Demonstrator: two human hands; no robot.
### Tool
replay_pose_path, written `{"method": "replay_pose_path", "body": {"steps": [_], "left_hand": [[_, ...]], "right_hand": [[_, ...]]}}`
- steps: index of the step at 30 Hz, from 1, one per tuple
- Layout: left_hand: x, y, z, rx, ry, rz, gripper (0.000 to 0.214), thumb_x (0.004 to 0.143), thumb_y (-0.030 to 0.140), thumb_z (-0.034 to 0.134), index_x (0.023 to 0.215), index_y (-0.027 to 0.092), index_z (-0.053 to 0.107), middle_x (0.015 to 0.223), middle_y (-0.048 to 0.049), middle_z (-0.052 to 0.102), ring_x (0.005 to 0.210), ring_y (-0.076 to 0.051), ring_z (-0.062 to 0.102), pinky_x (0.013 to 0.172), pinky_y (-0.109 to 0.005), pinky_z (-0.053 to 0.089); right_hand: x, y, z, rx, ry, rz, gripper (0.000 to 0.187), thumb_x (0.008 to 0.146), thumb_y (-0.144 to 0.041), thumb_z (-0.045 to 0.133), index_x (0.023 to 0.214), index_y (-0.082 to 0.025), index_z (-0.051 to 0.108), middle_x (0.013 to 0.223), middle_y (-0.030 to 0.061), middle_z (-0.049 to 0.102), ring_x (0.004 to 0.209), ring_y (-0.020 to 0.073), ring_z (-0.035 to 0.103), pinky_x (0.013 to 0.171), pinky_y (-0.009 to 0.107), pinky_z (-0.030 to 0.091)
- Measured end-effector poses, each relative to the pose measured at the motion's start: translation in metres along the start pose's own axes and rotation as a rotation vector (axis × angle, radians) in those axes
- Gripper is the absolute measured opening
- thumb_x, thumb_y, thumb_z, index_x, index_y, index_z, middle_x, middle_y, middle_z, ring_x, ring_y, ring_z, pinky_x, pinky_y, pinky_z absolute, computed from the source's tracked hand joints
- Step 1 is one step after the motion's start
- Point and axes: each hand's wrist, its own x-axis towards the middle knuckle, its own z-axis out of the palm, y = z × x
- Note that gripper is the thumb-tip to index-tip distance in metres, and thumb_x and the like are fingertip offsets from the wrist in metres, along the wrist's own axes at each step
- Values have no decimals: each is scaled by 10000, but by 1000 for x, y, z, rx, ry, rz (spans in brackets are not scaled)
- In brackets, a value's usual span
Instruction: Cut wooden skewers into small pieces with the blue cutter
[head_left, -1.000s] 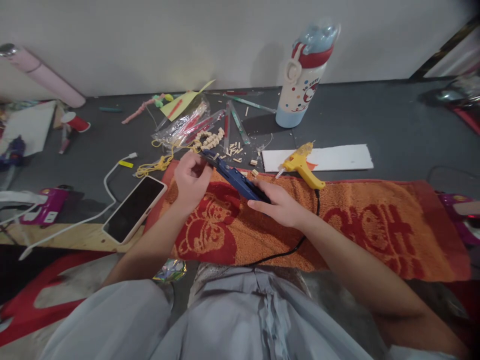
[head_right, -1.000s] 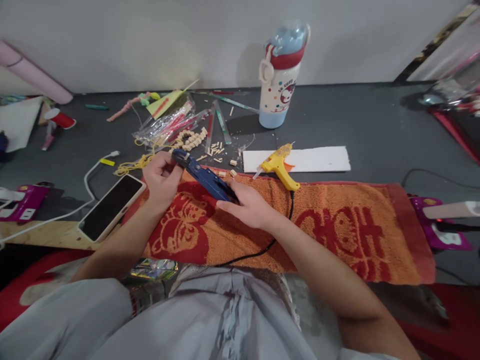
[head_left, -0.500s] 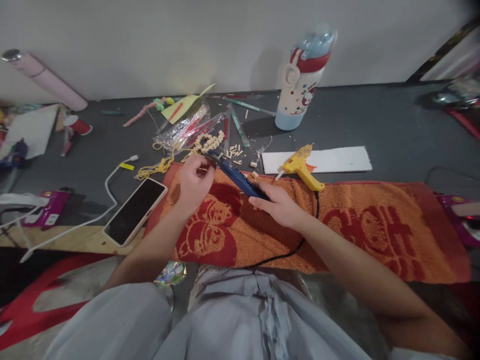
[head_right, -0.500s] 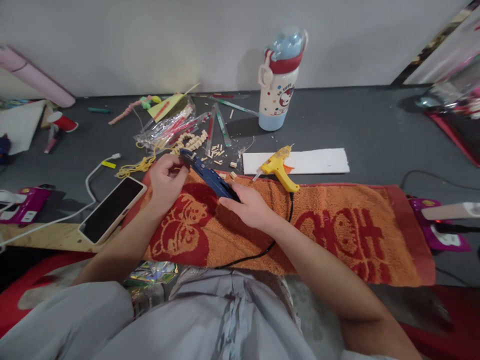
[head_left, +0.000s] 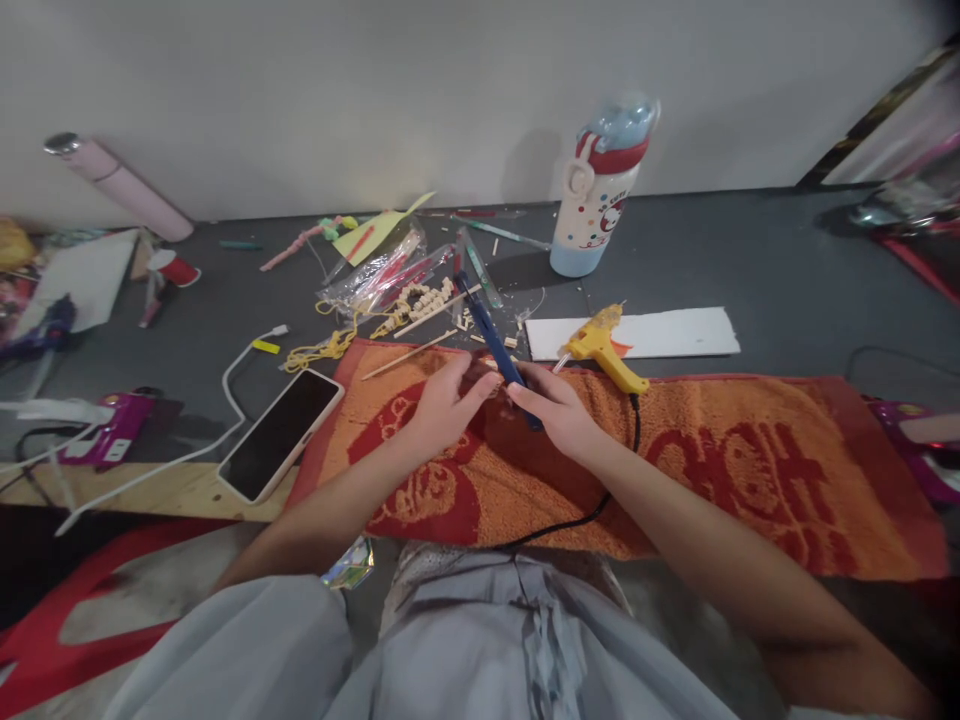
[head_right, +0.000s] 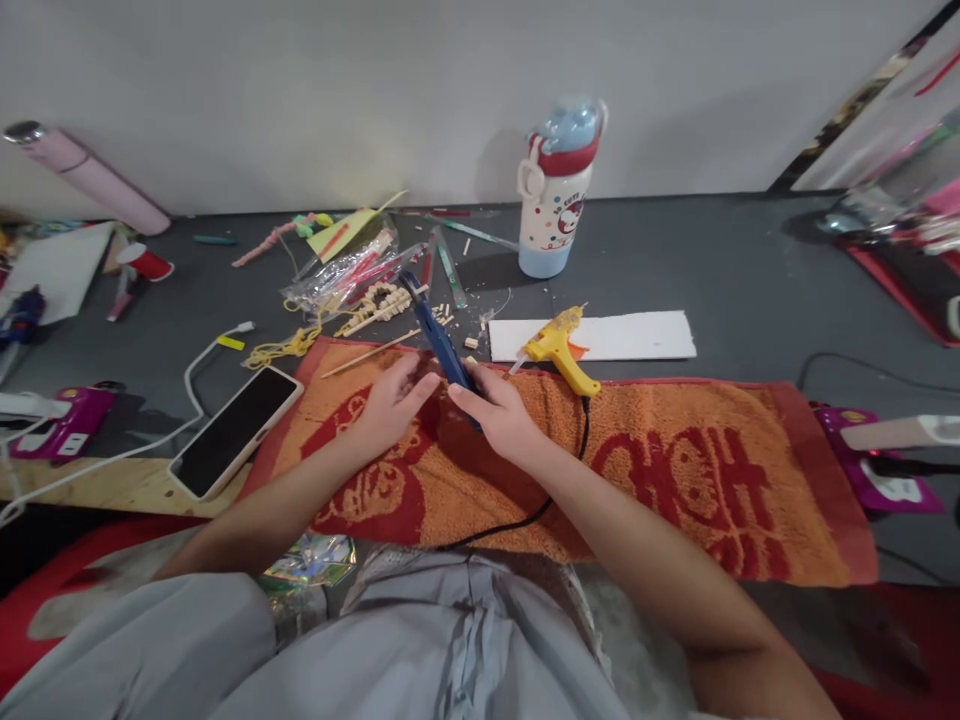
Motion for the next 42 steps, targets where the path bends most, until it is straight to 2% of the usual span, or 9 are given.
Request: {"method": "replay_pose_path", "body": {"steps": [2, 5, 9, 15, 25, 34, 37, 39, 42], "left_hand": [[0, 0, 5, -173, -68, -27, 360, 856, 498, 492, 991, 172, 565, 954, -83, 656, 840, -197, 613, 786, -344, 487], [1, 0, 11, -363, -98, -55, 444, 817, 562, 524, 1034, 176, 560, 969, -78, 655, 862, -204, 611, 806, -349, 486], [0, 1, 15, -503, -113, -58, 538, 756, 632, 559, 1056, 187, 551, 960, -72, 643, 867, -211, 603, 784, -346, 488], [-2, 0, 18, -500, -57, -103, 527, 743, 641, 569, 1033, 202, 538, 970, -57, 624, 903, -196, 590, 829, -336, 478], [-2, -2, 19, -425, -4, -54, 514, 768, 649, 525, 1008, 195, 513, 970, -70, 617, 912, -201, 586, 846, -348, 472], [-3, -4, 22, -381, 13, -33, 512, 795, 658, 471, 1002, 192, 508, 897, -65, 611, 860, -198, 576, 798, -337, 476], [-3, -3, 22, -397, -4, -80, 514, 797, 654, 472, 998, 183, 507, 847, -47, 592, 793, -179, 561, 743, -319, 478], [-3, -2, 18, -399, -50, -113, 500, 812, 637, 465, 1002, 176, 508, 849, -39, 584, 763, -165, 557, 712, -305, 478], [-4, -2, 8, -290, -115, -47, 485, 837, 612, 441, 1008, 166, 521, 925, -58, 598, 828, -176, 572, 761, -311, 482]], "right_hand": [[-1, 3, 2, -30, -2, -44, 461, 811, -519, 541, 1090, -152, 538, 933, 54, 607, 808, 175, 564, 742, 321, 471], [-3, 8, 3, -102, -4, -105, 505, 833, -531, 520, 1172, -156, 526, 1135, 101, 612, 1021, 226, 568, 915, 386, 439], [-5, 10, 3, -162, -14, -145, 559, 848, -554, 494, 1266, -182, 493, 1269, 105, 572, 1173, 240, 526, 1031, 406, 374], [-9, 6, 6, -229, -58, -178, 631, 857, -568, 467, 1354, -182, 428, 1329, 124, 538, 1230, 253, 494, 1069, 442, 333], [-8, 10, 8, -274, -51, -192, 601, 880, -535, 445, 1348, -158, 433, 1319, 132, 552, 1257, 257, 477, 1071, 437, 332], [-7, 9, 11, -259, -7, -158, 573, 851, -511, 500, 1299, -154, 496, 1257, 128, 591, 1156, 269, 550, 1009, 430, 398], [-8, 10, 12, -233, -9, -118, 530, 860, -468, 497, 1284, -149, 499, 1100, 115, 646, 943, 242, 620, 871, 409, 481], [-8, 10, 12, -207, -20, -83, 512, 868, -451, 484, 1276, -143, 494, 945, 92, 658, 769, 210, 617, 750, 378, 508], [-9, 9, 12, -197, -23, -98, 478, 865, -442, 488, 1243, -150, 503, 892, 77, 637, 740, 201, 593, 705, 355, 499]]}}
